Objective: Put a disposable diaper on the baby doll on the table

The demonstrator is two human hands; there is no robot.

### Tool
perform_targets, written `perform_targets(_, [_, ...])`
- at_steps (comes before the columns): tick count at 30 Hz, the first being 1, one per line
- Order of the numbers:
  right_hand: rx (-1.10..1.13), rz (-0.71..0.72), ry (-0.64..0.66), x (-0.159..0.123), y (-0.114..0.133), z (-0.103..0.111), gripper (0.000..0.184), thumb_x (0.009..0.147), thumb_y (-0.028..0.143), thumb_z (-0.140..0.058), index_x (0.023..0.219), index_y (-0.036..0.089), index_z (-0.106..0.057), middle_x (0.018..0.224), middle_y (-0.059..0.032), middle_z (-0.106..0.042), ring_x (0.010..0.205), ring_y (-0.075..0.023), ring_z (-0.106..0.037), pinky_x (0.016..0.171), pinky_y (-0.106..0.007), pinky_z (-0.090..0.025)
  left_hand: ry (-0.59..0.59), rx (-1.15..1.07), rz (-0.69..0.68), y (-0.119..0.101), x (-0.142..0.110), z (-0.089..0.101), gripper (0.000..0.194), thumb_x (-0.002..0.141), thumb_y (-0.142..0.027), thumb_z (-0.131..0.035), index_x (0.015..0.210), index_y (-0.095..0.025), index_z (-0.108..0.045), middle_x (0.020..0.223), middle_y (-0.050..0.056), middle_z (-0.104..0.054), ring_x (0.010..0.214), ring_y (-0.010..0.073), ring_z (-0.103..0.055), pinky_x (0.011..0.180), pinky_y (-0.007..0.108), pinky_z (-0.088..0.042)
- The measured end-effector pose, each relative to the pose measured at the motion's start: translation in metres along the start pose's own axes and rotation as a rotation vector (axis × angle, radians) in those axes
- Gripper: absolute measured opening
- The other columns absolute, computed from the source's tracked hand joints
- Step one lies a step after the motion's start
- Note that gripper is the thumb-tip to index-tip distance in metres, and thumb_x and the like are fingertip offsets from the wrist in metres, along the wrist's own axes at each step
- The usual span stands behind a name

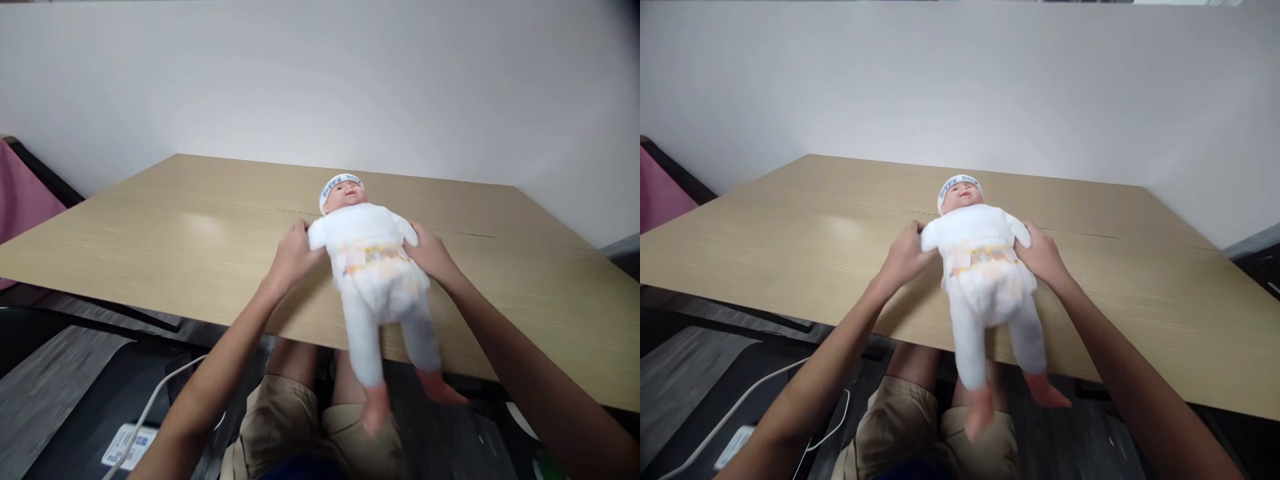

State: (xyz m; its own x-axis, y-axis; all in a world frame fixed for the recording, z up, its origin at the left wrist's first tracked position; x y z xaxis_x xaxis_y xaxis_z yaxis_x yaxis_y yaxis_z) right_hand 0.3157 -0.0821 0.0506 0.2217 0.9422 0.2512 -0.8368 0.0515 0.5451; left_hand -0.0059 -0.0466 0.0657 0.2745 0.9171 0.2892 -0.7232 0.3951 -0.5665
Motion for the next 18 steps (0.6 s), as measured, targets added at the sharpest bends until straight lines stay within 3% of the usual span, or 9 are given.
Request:
perform_targets(5, [0.204, 0.124, 0.181, -0.121, 0.01, 0.05, 0.051, 0.089, 0.037, -0.064, 0.139, 0.023, -0.068, 0.13, -0.0097, -0.077, 0.106, -0.0308, -0.073, 0.087, -0.039, -0.057, 0.143, -0.242, -0.025, -0.029, -0.177, 0.015, 0.042, 0.087, -0.036, -0.074, 0.118, -0.023, -0.049, 0.111, 0.009, -0.07, 0.098, 0.0298, -0.073, 0.082, 0.041, -0.059])
perform_targets(7, [0.25, 0.135, 0.299, -0.171, 0.018, 0.059, 0.055, 0.09, 0.04, -0.068, 0.142, 0.025, -0.066, 0.136, -0.0098, -0.074, 0.114, -0.0319, -0.071, 0.093, -0.04, -0.058, 0.224, -0.322, 0.007, -0.025, -0.245, 0.012, 0.045, 0.091, -0.038, -0.073, 0.13, -0.024, -0.054, 0.12, 0.011, -0.07, 0.105, 0.0312, -0.073, 0.086, 0.044, -0.062])
perform_targets(8, [0.273, 0.133, 0.329, -0.193, 0.023, 0.06, 0.055, 0.09, 0.039, -0.068, 0.144, 0.025, -0.066, 0.139, -0.0103, -0.072, 0.121, -0.0332, -0.069, 0.1, -0.042, -0.057, 0.272, -0.337, 0.025, -0.021, -0.274, 0.009, 0.056, 0.091, -0.04, -0.074, 0.142, -0.026, -0.054, 0.128, 0.013, -0.07, 0.114, 0.0343, -0.072, 0.09, 0.048, -0.063])
perform_targets(10, [0.308, 0.101, 0.418, -0.231, 0.035, 0.054, 0.052, 0.091, 0.034, -0.066, 0.143, 0.026, -0.067, 0.138, -0.0108, -0.072, 0.123, -0.0338, -0.068, 0.102, -0.044, -0.058, 0.371, -0.329, 0.069, -0.009, -0.322, 0.006, 0.066, 0.089, -0.045, -0.079, 0.15, -0.031, -0.059, 0.128, 0.013, -0.071, 0.119, 0.0369, -0.07, 0.089, 0.052, -0.064])
perform_targets(13, [0.331, 0.123, 0.488, -0.269, 0.051, 0.028, 0.048, 0.087, 0.025, -0.063, 0.134, 0.03, -0.072, 0.131, -0.0085, -0.073, 0.12, -0.0337, -0.067, 0.101, -0.045, -0.057, 0.429, -0.299, 0.109, 0.009, -0.364, 0.008, 0.064, 0.092, -0.053, -0.081, 0.15, -0.035, -0.064, 0.132, 0.01, -0.07, 0.122, 0.0332, -0.068, 0.09, 0.049, -0.065])
perform_targets(16, [0.295, 0.171, 0.473, -0.285, 0.055, -0.009, 0.053, 0.082, 0.019, -0.06, 0.132, 0.032, -0.072, 0.128, -0.0072, -0.073, 0.118, -0.0339, -0.065, 0.101, -0.047, -0.055, 0.469, -0.266, 0.147, 0.024, -0.382, 0.013, 0.063, 0.094, -0.053, -0.075, 0.154, -0.041, -0.06, 0.137, 0.008, -0.071, 0.119, 0.0326, -0.071, 0.089, 0.048, -0.065])
perform_targets(18, [0.255, 0.176, 0.462, -0.287, 0.048, -0.034, 0.055, 0.081, 0.017, -0.058, 0.134, 0.031, -0.071, 0.128, -0.007, -0.073, 0.118, -0.0328, -0.064, 0.102, -0.048, -0.054, 0.49, -0.247, 0.165, 0.033, -0.388, 0.011, 0.074, 0.086, -0.046, -0.075, 0.157, -0.047, -0.056, 0.13, 0.006, -0.074, 0.112, 0.0363, -0.074, 0.084, 0.051, -0.066])
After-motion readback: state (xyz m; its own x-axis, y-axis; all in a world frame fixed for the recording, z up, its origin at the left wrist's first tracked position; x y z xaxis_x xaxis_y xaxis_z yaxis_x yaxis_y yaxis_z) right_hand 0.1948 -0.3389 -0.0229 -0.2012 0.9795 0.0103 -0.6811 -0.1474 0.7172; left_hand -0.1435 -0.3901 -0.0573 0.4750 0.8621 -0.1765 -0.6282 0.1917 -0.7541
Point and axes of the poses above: each hand's wrist, its own x-axis towards the middle knuckle, its own z-axis out of the back of the hand, y = z × x, the point moved 1 cm from there along x, towards the middle knuckle
